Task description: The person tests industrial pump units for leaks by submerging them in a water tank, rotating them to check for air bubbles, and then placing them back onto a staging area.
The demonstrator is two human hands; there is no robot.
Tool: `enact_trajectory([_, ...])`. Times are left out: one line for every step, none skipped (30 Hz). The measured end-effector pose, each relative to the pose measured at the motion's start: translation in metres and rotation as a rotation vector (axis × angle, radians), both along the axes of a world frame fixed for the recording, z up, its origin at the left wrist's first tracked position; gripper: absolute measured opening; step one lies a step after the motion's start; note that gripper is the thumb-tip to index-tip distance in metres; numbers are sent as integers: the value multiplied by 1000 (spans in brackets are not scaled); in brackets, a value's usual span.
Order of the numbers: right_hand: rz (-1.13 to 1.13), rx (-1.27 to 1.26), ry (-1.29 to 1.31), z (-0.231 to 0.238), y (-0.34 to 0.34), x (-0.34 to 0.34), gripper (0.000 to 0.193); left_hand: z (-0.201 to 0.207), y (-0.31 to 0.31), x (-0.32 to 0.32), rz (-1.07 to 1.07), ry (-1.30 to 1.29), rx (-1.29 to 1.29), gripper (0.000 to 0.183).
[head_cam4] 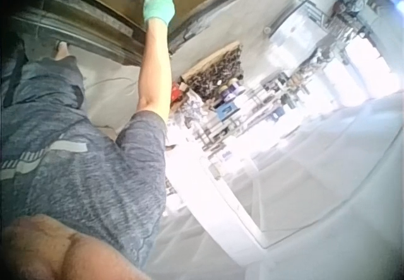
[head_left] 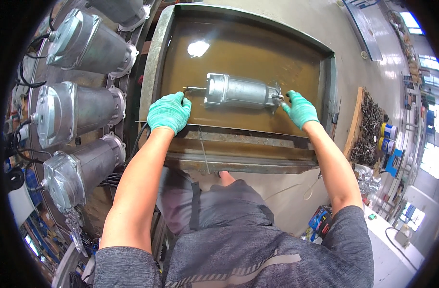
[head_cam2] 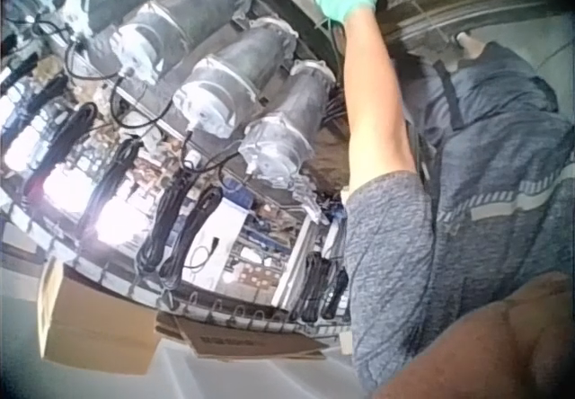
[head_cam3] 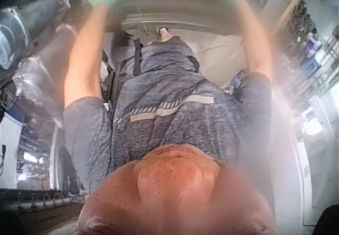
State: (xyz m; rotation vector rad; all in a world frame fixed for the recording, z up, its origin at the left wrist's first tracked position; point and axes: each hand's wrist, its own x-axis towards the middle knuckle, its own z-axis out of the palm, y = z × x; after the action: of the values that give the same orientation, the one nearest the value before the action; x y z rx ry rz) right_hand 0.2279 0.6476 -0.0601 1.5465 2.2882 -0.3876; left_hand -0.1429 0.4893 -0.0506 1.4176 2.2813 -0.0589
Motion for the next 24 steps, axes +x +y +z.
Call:
enact_trajectory([26, -18, -54, 1, 2, -14, 47, -1, 0, -1, 5, -2, 5, 28])
enact_trajectory([48, -23, -80, -9, 6, -18, 42, -2, -1, -1, 8, -5, 11, 28])
enact_trajectory([64, -34, -114, -12, 8, -22, 40, -2, -1, -1, 11, -7, 16, 28])
enact_trajectory([80, -47, -148, -15, 10, -27, 39, 1, -1, 0, 12, -8, 19, 29])
enact_trajectory([95, -60, -182, -17, 11, -31, 37, 1, -2, 0, 14, -12, 19, 29])
enact_trajectory([94, -70, -184, -18, 14, -33, 34, 0, -2, -1, 16, -15, 19, 29])
enact_trajectory([90, -81, -183, -19, 17, -33, 34, 0, -2, -2, 17, -19, 20, 29])
enact_trajectory([85, -91, -183, -21, 19, -32, 34, 1, -2, -2, 18, -23, 17, 29])
enact_trajectory([80, -102, -182, -23, 20, -31, 33, 0, -2, -2, 19, -22, 20, 29])
enact_trajectory([73, -112, -181, -25, 21, -31, 33, -1, -2, -3, 18, -21, 25, 29])
enact_trajectory([65, -121, -179, -27, 21, -31, 33, -1, -2, -3, 17, -20, 30, 30])
enact_trajectory([57, -131, -178, -28, 22, -30, 33, -1, -2, -3, 15, -23, 29, 30])
enact_trajectory([49, -130, -171, -31, 21, -29, 34, 0, -2, -3, 12, -25, 29, 30])
enact_trajectory([41, -129, -164, -34, 21, -27, 34, 1, -1, -3, 8, -27, 28, 30])
enact_trajectory([32, -128, -157, -36, 21, -25, 35, 1, -1, -3, 6, -24, 38, 30])
enact_trajectory([14, -138, -148, -34, 20, -28, 36, 0, -2, -3, 7, -19, 46, 30])
enact_trajectory([-5, -147, -139, -32, 18, -30, 37, 0, -3, -3, 6, -14, 54, 29])
enact_trajectory([-24, -155, -129, -30, 17, -32, 38, 0, -4, -3, 7, -10, 56, 29])
enact_trajectory([-37, -159, -129, -32, 17, -32, 39, -2, -4, -3, 7, -13, 57, 29])
enact_trajectory([-50, -162, -128, -36, 17, -32, 39, -3, -4, -4, 7, -15, 58, 29])
enact_trajectory([-63, -165, -128, -39, 17, -32, 40, -5, -4, -4, 7, -17, 56, 29])
enact_trajectory([-73, -169, -118, -40, 17, -31, 41, -5, -4, -4, 5, -15, 55, 29])
enact_trajectory([-83, -173, -108, -41, 17, -30, 41, -5, -3, -3, 4, -12, 54, 29])
enact_trajectory([-92, -177, -99, -42, 17, -29, 42, -5, -3, -3, 3, -11, 56, 29])
